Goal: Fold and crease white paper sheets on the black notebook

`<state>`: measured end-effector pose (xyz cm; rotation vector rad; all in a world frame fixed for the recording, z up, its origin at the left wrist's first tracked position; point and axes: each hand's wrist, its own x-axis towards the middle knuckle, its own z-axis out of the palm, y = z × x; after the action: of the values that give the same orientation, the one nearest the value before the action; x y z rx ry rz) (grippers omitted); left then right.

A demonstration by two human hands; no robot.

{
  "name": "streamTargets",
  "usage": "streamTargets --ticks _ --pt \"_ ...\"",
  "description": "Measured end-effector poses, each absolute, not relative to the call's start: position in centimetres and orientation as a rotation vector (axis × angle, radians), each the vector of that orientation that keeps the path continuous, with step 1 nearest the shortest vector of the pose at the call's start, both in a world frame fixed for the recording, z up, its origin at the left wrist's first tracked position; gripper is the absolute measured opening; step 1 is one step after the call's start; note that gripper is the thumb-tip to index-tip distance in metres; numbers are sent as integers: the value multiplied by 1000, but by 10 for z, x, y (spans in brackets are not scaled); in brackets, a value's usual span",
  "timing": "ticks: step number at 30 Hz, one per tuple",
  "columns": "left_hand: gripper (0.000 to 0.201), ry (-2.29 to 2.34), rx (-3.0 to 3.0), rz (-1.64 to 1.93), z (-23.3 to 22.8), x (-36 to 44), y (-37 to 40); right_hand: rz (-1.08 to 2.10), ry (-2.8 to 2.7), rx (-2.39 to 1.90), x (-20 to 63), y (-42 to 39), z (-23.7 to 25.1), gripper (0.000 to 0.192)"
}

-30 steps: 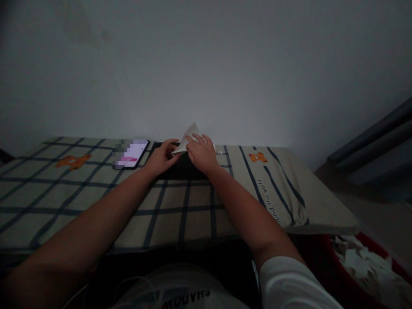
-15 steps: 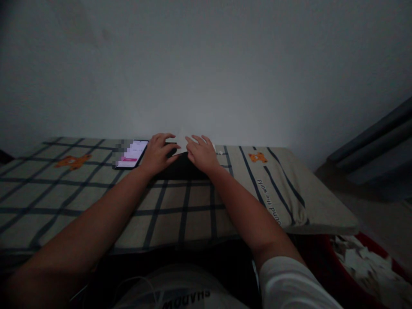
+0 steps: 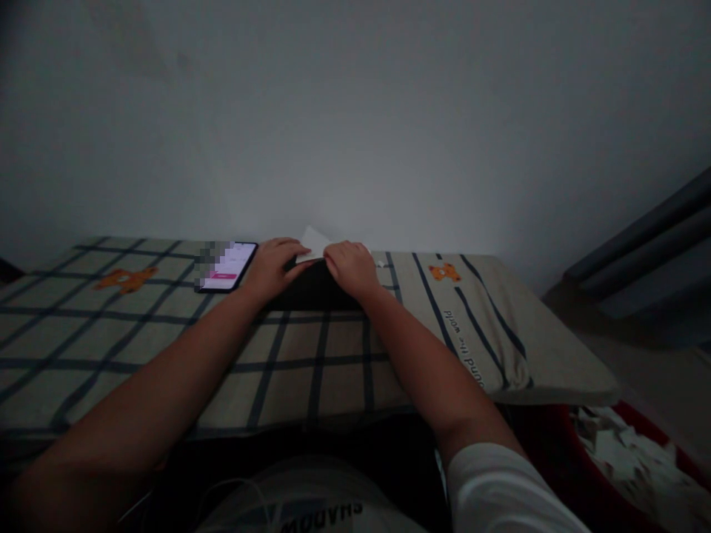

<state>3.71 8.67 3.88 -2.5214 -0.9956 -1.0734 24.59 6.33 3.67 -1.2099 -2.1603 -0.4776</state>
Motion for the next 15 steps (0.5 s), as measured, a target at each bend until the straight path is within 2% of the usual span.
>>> streamTargets --ticks 9,15 --pt "27 -979 -2512 -1085 30 34 93 -430 -2145 -1217 246 62 38 20" --pt "22 -889 -2493 -1113 27 37 93 -427 -2265 -1065 242 59 40 23"
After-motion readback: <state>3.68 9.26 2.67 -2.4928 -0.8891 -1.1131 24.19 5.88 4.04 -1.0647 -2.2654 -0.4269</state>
